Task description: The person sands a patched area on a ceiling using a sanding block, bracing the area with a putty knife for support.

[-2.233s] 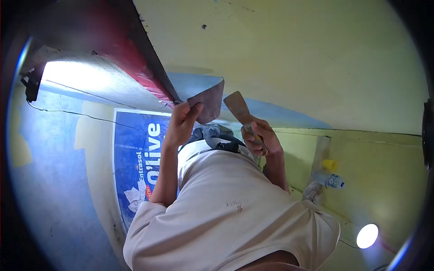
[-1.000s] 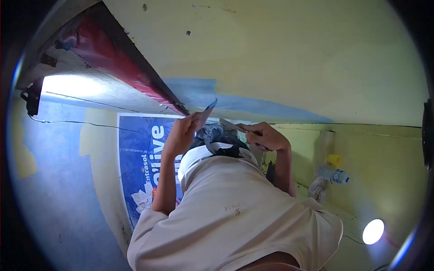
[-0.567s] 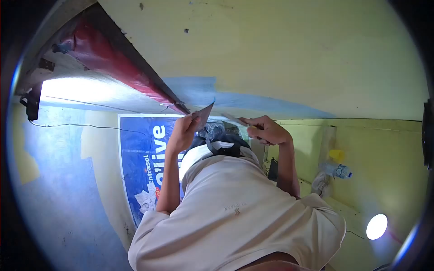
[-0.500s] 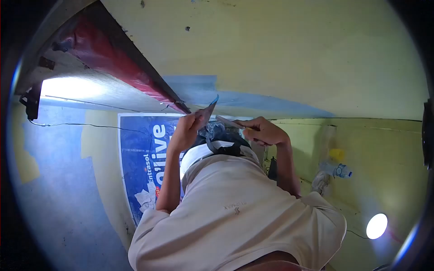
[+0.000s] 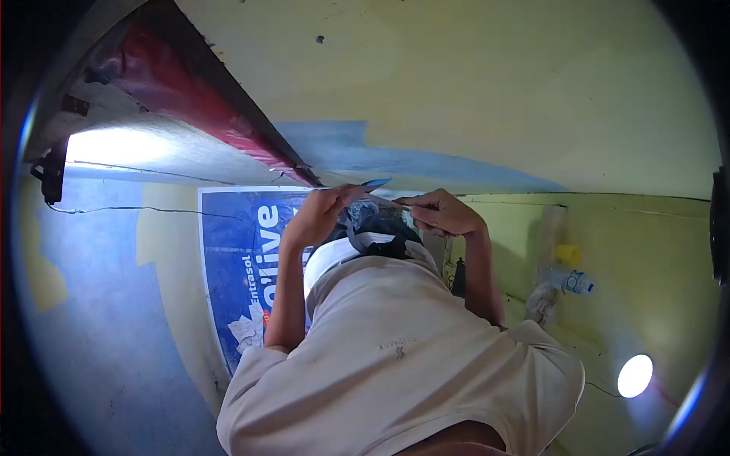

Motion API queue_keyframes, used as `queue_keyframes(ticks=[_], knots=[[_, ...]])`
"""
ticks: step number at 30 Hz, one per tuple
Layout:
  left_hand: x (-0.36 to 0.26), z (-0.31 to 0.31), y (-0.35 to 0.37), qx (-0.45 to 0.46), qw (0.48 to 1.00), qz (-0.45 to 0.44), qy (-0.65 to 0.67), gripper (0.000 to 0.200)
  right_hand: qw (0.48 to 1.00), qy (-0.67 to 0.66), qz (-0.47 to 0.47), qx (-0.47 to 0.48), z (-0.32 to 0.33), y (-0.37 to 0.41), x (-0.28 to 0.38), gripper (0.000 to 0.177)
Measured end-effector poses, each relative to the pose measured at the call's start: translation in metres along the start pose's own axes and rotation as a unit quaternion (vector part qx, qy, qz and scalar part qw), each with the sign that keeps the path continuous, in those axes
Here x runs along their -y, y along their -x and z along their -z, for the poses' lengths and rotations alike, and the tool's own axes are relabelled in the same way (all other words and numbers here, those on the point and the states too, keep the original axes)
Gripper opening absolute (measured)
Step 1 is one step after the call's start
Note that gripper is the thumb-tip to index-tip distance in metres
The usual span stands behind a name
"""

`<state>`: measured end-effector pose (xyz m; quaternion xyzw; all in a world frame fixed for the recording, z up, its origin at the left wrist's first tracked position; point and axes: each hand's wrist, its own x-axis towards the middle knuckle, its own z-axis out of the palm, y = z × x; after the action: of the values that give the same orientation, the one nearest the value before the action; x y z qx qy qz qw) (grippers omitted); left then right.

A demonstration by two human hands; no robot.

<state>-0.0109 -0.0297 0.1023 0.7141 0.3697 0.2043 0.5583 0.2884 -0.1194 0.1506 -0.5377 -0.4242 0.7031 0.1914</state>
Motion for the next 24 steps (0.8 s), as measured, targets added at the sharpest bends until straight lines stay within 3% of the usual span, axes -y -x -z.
queue_keyframes(ticks=[1, 2, 3, 6, 11, 13, 15, 17, 20, 21, 23, 24], knots=[[0.005, 0.006, -0.001, 0.016, 1.0, 0.023, -0.001, 0.019, 1.0, 0.004, -0.004, -0.005, -0.001, 0.001, 0.005, 0.043], [0.01, 0.004, -0.003, -0.044, 0.996, -0.043, 0.058, 0.02, 0.999, -0.021, -0.019, -0.034, -0.005, 0.003, 0.012, 0.028], [0.006, 0.013, -0.004, -0.025, 1.0, 0.018, 0.0, 0.022, 1.0, -0.015, -0.013, -0.022, -0.005, 0.002, 0.01, 0.029], [0.022, 0.003, -0.008, -0.045, 0.998, -0.006, 0.034, 0.022, 1.0, -0.007, -0.006, 0.006, -0.002, -0.004, 0.007, 0.042], [0.031, -0.004, -0.001, -0.051, 0.994, -0.079, 0.059, 0.019, 0.996, -0.012, -0.031, -0.079, 0.008, -0.001, 0.006, 0.042], [0.031, 0.001, 0.003, -0.044, 0.997, -0.027, 0.048, 0.014, 0.992, -0.009, -0.053, -0.111, 0.009, 0.002, 0.009, 0.042], [0.021, -0.004, 0.0, -0.082, 0.995, -0.026, 0.055, 0.013, 0.998, -0.015, -0.025, -0.048, 0.004, 0.003, 0.009, 0.042], [0.006, -0.008, -0.002, -0.063, 0.996, -0.026, 0.048, 0.013, 1.0, -0.015, -0.002, 0.005, -0.005, -0.004, 0.005, 0.043], [-0.001, -0.002, -0.003, -0.005, 0.999, -0.026, -0.019, 0.024, 0.999, -0.034, -0.013, -0.015, -0.002, -0.009, -0.002, 0.037], [0.01, 0.004, -0.002, -0.01, 0.998, -0.042, -0.047, 0.022, 0.999, -0.044, -0.004, -0.019, 0.001, -0.012, -0.009, 0.035], [0.026, 0.004, 0.0, -0.072, 0.992, -0.098, 0.042, 0.02, 0.993, -0.077, -0.001, -0.092, 0.005, -0.022, -0.027, 0.031], [0.024, 0.012, 0.003, -0.064, 0.996, -0.049, 0.024, 0.019, 0.987, -0.095, 0.0, -0.129, 0.004, -0.024, -0.03, 0.029]])
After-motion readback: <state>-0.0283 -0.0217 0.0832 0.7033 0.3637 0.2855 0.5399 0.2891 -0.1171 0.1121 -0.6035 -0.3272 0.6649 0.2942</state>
